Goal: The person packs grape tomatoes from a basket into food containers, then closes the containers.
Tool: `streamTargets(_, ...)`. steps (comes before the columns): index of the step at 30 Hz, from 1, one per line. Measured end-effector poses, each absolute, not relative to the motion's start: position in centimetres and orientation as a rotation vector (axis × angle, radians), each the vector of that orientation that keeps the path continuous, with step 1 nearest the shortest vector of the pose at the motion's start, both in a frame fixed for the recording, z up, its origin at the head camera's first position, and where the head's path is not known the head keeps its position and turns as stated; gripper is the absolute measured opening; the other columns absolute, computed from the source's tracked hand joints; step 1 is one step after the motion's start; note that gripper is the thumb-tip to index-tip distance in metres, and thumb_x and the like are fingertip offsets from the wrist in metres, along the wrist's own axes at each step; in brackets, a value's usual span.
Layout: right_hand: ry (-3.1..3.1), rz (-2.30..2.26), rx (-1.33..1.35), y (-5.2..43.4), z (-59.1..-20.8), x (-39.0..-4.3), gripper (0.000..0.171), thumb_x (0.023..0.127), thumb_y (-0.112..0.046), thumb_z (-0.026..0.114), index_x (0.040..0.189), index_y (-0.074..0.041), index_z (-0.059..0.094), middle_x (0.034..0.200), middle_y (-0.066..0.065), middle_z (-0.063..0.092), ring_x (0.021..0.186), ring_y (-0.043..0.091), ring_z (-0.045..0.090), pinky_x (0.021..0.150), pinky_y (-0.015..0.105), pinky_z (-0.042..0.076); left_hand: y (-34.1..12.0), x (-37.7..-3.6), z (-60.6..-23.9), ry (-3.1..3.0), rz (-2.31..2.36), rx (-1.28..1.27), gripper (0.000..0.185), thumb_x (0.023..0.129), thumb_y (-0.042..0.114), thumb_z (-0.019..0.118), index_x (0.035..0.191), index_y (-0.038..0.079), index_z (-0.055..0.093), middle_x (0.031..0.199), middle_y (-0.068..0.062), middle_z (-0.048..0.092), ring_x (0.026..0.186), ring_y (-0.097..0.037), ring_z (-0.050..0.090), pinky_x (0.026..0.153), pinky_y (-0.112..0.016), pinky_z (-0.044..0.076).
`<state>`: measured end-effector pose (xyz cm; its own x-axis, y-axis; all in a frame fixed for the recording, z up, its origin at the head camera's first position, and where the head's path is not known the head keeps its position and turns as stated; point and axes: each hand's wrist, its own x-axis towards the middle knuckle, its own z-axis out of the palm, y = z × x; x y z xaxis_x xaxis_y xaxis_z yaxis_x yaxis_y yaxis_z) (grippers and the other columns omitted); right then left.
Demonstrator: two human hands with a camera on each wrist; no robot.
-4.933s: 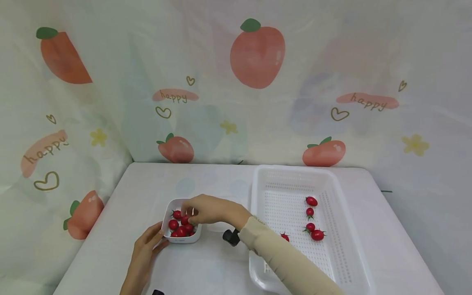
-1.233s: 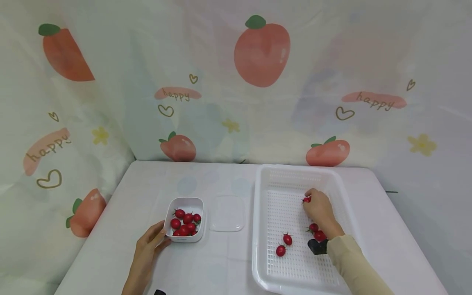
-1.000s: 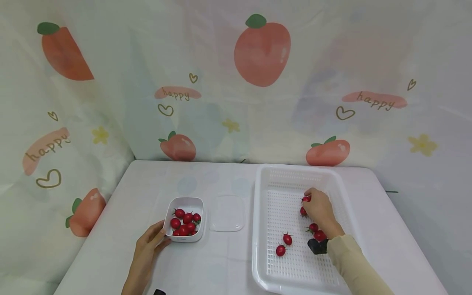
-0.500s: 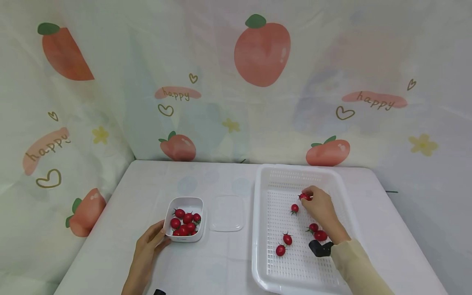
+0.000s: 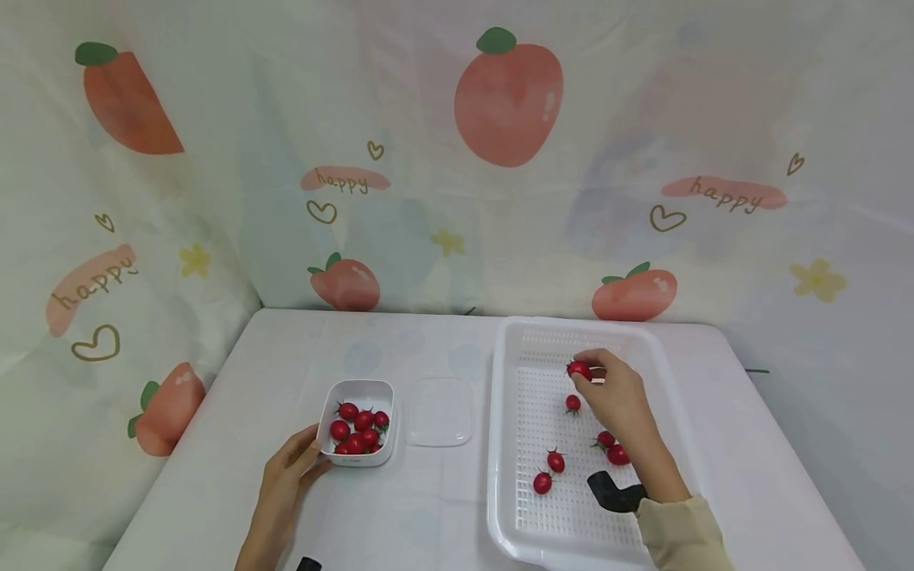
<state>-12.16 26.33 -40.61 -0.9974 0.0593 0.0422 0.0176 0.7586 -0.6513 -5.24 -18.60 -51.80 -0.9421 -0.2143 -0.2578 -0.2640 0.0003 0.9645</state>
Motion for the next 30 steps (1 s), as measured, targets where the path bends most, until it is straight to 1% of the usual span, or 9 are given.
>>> streamTargets(5,-2.814,1.142,-0.047,25.1,-39.4,-11.0,0.042,0.103,-0.019,0.064,0.140,0.000,0.058,0.135,0.027,0.063,0.125,0.045,0.061,0.101,0.057,0.057,-18.5,-5.3,-51.9,2.201,2.127,-0.521,0.045,0.107,0.029,0.058,0.148,0.011,0.056,0.151,-0.014,0.056,0.130,-0.028,0.060,0.097,-0.023,0.060)
streamTargets(8,-2.774,1.207,-0.013,24.6,-39.1,-10.5,0.042,0.104,-0.023,0.065,0.140,-0.003,0.059,0.136,0.023,0.064,0.124,0.041,0.062,0.097,0.029,0.061,-18.5,-5.3,-51.8,2.200,2.127,-0.515,0.045,0.107,0.028,0.058,0.148,0.011,0.055,0.150,-0.014,0.056,0.130,-0.028,0.060,0.097,-0.024,0.060)
streamTargets(10,-2.740,1.257,0.012,24.1,-39.1,-10.3,0.042,0.103,-0.025,0.066,0.140,-0.005,0.059,0.135,0.021,0.065,0.123,0.035,0.063,0.091,0.011,0.057,-18.5,-5.3,-51.8,2.202,2.125,-0.514,0.044,0.108,0.028,0.058,0.148,0.011,0.055,0.150,-0.015,0.056,0.130,-0.028,0.060,0.097,-0.023,0.060)
streamTargets(12,-2.692,1.332,0.048,23.6,-39.2,-10.0,0.042,0.103,-0.026,0.067,0.139,-0.007,0.060,0.134,0.019,0.066,0.119,0.024,0.064,0.085,-0.001,0.049,-18.5,-5.3,-51.8,2.203,2.125,-0.515,0.044,0.108,0.027,0.057,0.148,0.011,0.055,0.150,-0.015,0.056,0.130,-0.029,0.060,0.097,-0.023,0.060)
streamTargets(17,-2.540,1.541,0.145,21.9,-39.7,-9.7,0.040,0.101,-0.023,0.070,0.137,-0.007,0.063,0.127,0.009,0.067,0.105,-0.003,0.066,0.087,0.007,0.055,-18.5,-5.3,-51.8,2.209,2.126,-0.520,0.044,0.108,0.027,0.058,0.148,0.011,0.055,0.150,-0.014,0.056,0.130,-0.029,0.060,0.096,-0.022,0.060)
streamTargets(22,-2.437,1.687,0.221,20.1,-39.7,-9.6,0.040,0.100,-0.019,0.072,0.138,-0.007,0.066,0.121,-0.011,0.068,0.103,-0.003,0.070,0.089,0.011,0.057,-18.5,-5.3,-51.9,2.196,2.137,-0.520,0.044,0.108,0.028,0.058,0.149,0.011,0.055,0.151,-0.014,0.056,0.130,-0.029,0.060,0.097,-0.022,0.060)
streamTargets(24,-2.418,1.707,0.244,19.4,-39.7,-9.7,0.039,0.100,-0.016,0.072,0.138,-0.008,0.067,0.121,-0.013,0.068,0.104,-0.003,0.071,0.090,0.011,0.057,-18.5,-5.2,-51.9,2.186,2.143,-0.519,0.045,0.108,0.029,0.058,0.149,0.012,0.055,0.151,-0.014,0.055,0.130,-0.029,0.059,0.097,-0.022,0.060)
streamTargets(26,-2.394,1.727,0.264,18.7,-39.7,-9.7,0.039,0.099,-0.014,0.072,0.137,-0.008,0.068,0.122,-0.010,0.069,0.106,-0.003,0.069,0.092,0.011,0.057,-18.5,-5.2,-51.8,2.187,2.140,-0.515,0.045,0.108,0.029,0.058,0.149,0.011,0.055,0.152,-0.014,0.055,0.131,-0.029,0.060,0.097,-0.022,0.060)
streamTargets(30,-2.364,1.758,0.292,17.1,-39.7,-10.0,0.038,0.099,-0.012,0.072,0.137,-0.008,0.069,0.130,0.007,0.070,0.113,-0.005,0.064,0.096,0.010,0.054,-18.5,-5.1,-51.7,2.191,2.139,-0.520,0.045,0.108,0.029,0.057,0.149,0.011,0.055,0.151,-0.014,0.055,0.130,-0.028,0.060,0.097,-0.023,0.060)
